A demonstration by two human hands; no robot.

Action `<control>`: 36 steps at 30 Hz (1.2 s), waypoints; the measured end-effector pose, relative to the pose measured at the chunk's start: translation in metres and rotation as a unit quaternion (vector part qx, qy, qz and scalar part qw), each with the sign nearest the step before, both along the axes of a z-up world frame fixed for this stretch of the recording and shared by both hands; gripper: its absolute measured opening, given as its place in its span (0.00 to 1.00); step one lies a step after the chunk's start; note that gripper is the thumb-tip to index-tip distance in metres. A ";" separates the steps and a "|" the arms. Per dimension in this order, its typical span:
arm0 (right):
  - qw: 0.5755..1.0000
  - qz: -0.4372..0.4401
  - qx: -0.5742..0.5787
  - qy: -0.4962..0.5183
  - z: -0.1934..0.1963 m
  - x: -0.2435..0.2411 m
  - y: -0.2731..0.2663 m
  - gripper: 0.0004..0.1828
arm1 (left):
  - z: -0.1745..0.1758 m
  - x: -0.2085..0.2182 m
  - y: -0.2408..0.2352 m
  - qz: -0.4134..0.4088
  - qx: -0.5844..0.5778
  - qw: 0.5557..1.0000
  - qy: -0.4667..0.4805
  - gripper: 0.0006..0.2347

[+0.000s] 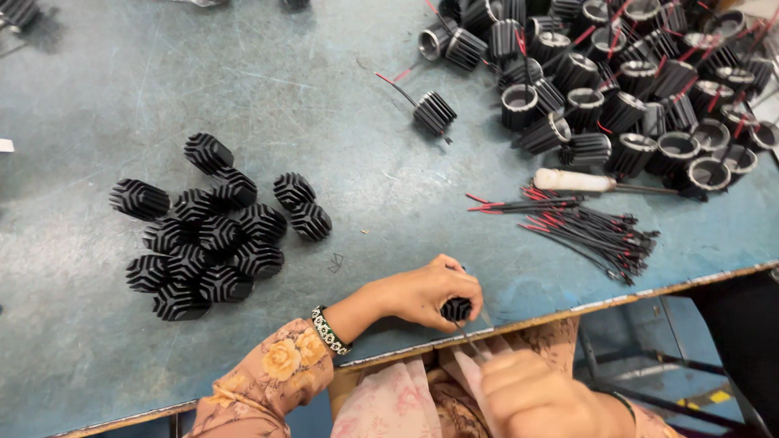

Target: The person assembles black metal heat sinks for lighting fixtures by inserting red and black wires into the center and then using a green-handled screwdriver to tighten a small screw inside.

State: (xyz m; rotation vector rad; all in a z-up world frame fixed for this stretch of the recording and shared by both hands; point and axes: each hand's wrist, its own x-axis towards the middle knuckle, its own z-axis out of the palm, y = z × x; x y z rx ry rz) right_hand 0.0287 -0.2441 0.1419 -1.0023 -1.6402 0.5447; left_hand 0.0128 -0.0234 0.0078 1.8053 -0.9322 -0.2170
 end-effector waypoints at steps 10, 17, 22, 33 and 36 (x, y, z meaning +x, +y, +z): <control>0.806 -0.473 0.292 0.202 -0.010 0.014 -0.068 0.27 | -0.001 -0.001 0.005 0.142 0.007 0.990 0.012 0.15; 0.706 -0.394 0.361 0.465 -0.062 0.058 -0.045 0.14 | 0.019 0.009 0.035 0.144 -0.020 0.989 0.012 0.38; 0.739 -0.419 0.249 0.465 -0.122 0.070 0.014 0.02 | 0.031 0.003 0.060 0.184 0.016 0.982 0.031 0.40; 0.693 -0.693 -0.115 -0.159 -0.123 0.072 -0.033 0.11 | 0.025 -0.011 0.037 0.278 0.110 0.954 -0.020 0.25; 0.626 -0.711 -0.158 -0.278 -0.118 0.083 -0.068 0.12 | 0.024 -0.011 0.038 0.280 0.126 0.952 -0.010 0.25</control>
